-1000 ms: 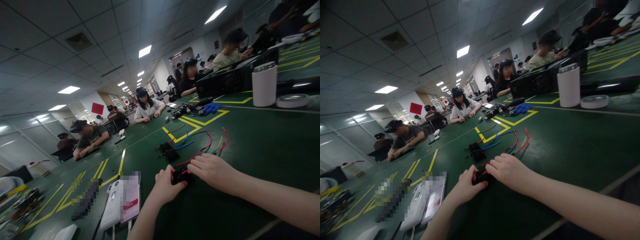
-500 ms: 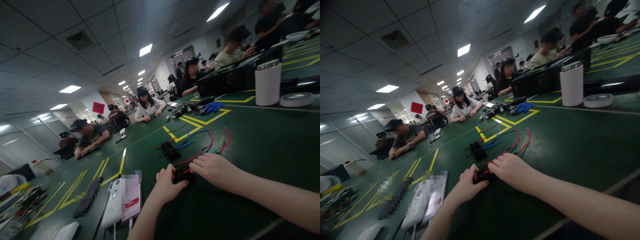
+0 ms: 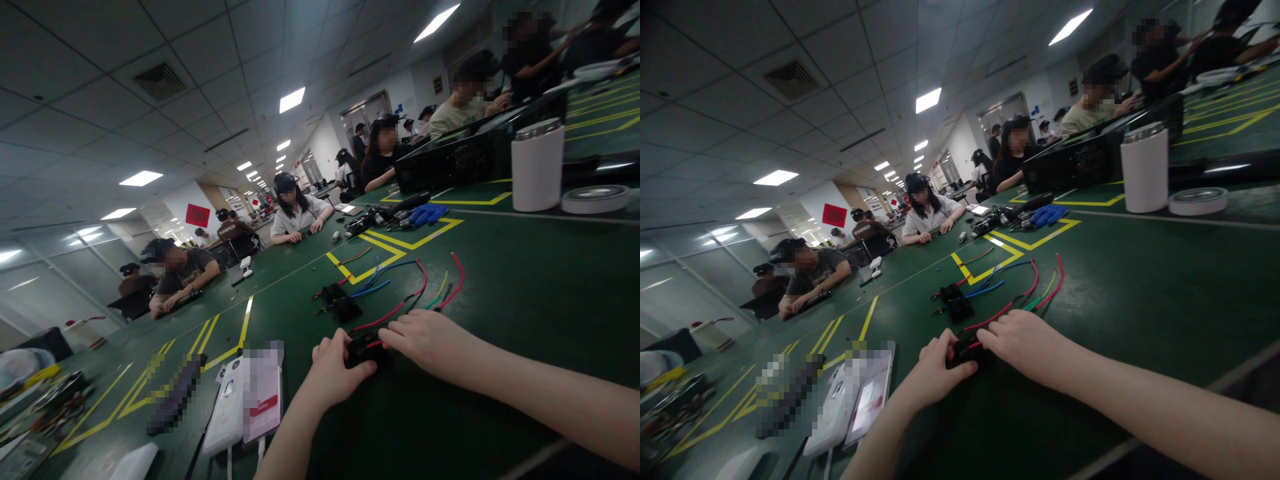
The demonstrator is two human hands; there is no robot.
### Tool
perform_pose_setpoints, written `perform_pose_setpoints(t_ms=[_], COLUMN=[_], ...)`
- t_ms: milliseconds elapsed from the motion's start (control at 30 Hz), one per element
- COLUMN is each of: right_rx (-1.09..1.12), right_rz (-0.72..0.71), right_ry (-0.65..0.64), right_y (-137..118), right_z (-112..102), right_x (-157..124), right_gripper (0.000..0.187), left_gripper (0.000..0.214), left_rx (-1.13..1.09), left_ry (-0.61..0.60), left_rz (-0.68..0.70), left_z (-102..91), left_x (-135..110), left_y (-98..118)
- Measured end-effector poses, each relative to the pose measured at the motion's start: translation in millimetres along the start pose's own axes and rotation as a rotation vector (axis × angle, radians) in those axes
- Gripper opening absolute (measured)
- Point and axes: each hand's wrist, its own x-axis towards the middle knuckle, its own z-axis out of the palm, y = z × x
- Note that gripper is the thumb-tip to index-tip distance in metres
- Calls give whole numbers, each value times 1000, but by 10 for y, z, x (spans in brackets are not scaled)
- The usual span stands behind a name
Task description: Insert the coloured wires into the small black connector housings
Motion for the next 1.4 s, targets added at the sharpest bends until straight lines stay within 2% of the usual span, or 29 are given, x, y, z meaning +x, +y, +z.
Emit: perform_pose_setpoints(t_ms=[267, 600, 933, 1233, 1400], right_rx=[-16, -8, -24, 10, -3], right_rz=[-7, 10, -7, 4, -14], right_ry=[118, 9, 149, 21, 54], right_y=[-14, -2, -22, 9, 4], right_z=[-31, -6, -62, -13, -27], right_x=[33, 12, 44, 18, 18], right_gripper=[9, 12, 9, 11, 10], left_gripper=[38, 40, 40, 41, 40], left_rx=[5, 4, -19, -22, -7], left_ry=[13, -3, 20, 15, 17], left_rz=[4, -5, 22, -3, 6], left_z=[16, -13, 25, 11, 12], left_x=[11, 0, 19, 17, 14], left_y=[-6, 11, -34, -25, -6])
